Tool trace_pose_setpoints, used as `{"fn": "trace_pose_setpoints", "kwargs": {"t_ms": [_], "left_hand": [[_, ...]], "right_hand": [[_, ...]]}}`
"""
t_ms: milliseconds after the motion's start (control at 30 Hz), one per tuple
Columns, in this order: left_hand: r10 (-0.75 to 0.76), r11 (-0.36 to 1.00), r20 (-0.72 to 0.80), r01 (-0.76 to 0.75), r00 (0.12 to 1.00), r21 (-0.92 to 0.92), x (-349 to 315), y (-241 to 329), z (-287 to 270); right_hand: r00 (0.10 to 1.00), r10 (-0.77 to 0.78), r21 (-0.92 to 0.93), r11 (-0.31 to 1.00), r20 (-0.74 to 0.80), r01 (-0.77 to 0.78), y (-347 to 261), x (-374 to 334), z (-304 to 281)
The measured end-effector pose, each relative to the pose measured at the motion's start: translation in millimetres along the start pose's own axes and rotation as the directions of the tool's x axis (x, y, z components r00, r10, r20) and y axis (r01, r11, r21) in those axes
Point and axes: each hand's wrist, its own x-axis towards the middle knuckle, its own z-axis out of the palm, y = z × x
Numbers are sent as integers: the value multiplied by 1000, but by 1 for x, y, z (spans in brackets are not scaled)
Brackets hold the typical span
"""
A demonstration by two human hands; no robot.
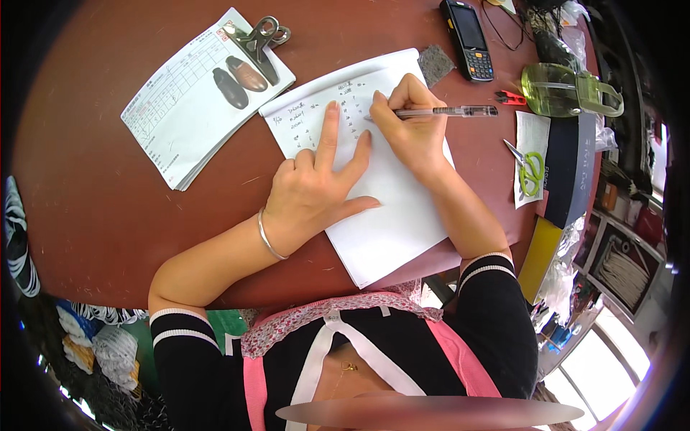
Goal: The recorder is writing notes and checking documents at a desk in a shoe manufacturing facility.
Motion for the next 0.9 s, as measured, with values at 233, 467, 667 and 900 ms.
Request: {"fn": "trace_pose_setpoints", "kwargs": {"t_ms": [233,467,667,900], "left_hand": [[14,1000,-12,-14,1000,15,-1,0,1],[10,1000,-8,-10,1000,15,-1,1,1],[7,1000,-3,-7,1000,11,0,-1,1],[-3,1000,20,3,1000,3,-3,4,1]], "right_hand": [[999,16,-1,1000,46,-16,-2,-1,0],[998,40,22,999,38,-41,-5,-2,1],[999,24,26,999,24,-25,3,-4,-5],[997,-68,-76,995,28,70,6,-5,-6]]}}
